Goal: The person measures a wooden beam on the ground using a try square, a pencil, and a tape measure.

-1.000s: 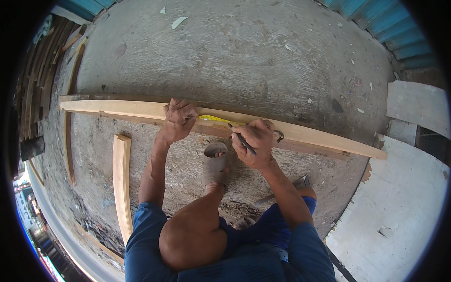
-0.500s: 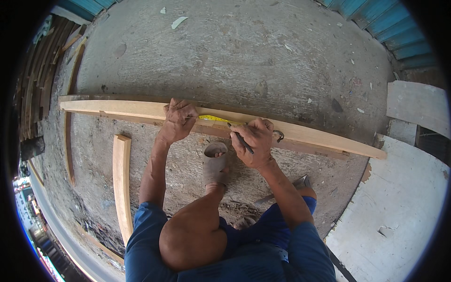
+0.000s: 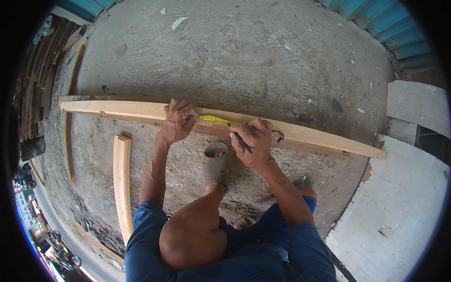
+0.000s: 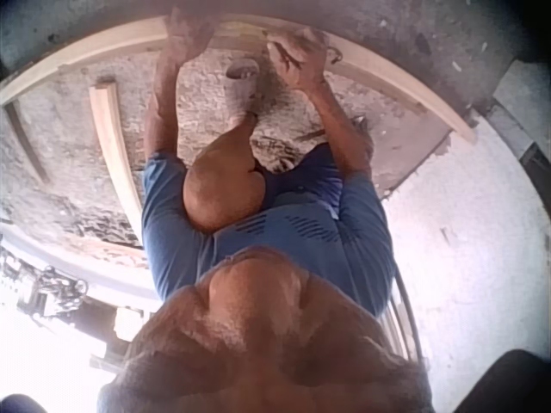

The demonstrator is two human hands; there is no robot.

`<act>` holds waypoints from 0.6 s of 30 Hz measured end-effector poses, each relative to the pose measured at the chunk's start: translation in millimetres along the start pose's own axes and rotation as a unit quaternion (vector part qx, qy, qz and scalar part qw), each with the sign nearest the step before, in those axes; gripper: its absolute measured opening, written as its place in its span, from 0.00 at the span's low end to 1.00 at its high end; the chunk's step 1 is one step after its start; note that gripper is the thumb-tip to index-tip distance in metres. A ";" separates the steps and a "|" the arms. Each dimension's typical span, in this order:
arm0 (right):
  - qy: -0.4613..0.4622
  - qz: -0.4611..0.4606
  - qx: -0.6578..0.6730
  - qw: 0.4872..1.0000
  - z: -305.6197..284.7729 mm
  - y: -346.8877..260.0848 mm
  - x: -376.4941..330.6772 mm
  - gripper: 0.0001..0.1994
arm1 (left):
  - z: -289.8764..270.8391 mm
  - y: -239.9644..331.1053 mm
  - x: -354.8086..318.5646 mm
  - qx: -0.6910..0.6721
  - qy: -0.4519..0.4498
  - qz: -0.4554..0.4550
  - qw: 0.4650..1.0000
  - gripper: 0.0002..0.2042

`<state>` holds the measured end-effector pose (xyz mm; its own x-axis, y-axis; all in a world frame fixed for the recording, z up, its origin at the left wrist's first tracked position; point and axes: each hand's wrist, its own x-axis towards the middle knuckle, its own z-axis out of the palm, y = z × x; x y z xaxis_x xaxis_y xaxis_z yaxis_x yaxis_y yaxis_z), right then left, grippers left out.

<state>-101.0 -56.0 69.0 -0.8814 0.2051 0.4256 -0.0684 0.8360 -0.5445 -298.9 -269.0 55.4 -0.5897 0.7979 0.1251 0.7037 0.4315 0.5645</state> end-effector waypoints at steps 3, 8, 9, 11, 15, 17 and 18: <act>0.001 -0.002 -0.002 1.000 0.8 0.6 -0.2 0.09 | -0.3 0.9 0.0 -0.001 0.003 0.000 1.000 0.08; -0.001 0.001 -0.006 1.000 1.1 0.5 -0.7 0.09 | 0.5 1.0 0.1 -0.006 0.004 -0.002 1.000 0.08; 0.000 0.001 -0.004 1.000 1.2 0.3 -0.6 0.09 | 0.4 1.1 0.1 -0.005 0.004 -0.003 1.000 0.08; 0.002 0.002 -0.001 1.000 1.3 -0.5 0.3 0.09 | 0.2 1.0 0.0 -0.005 0.002 -0.005 1.000 0.08; 0.005 0.000 -0.003 1.000 0.2 -1.6 1.6 0.08 | 0.9 -0.1 -0.3 -0.005 -0.002 -0.007 1.000 0.08; 0.013 -0.002 0.003 1.000 1.8 -0.6 1.1 0.08 | 0.9 -0.2 -0.2 -0.006 -0.001 -0.005 1.000 0.08; 0.011 -0.003 0.000 1.000 1.7 -0.7 1.2 0.08 | 1.0 -0.5 -0.4 -0.005 0.000 -0.004 1.000 0.08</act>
<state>-102.8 -57.2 68.7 -0.8705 0.2119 0.4443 -0.0733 0.8367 -0.5427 -298.6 -269.1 54.3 -0.5950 0.7945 0.1212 0.6949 0.4328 0.5743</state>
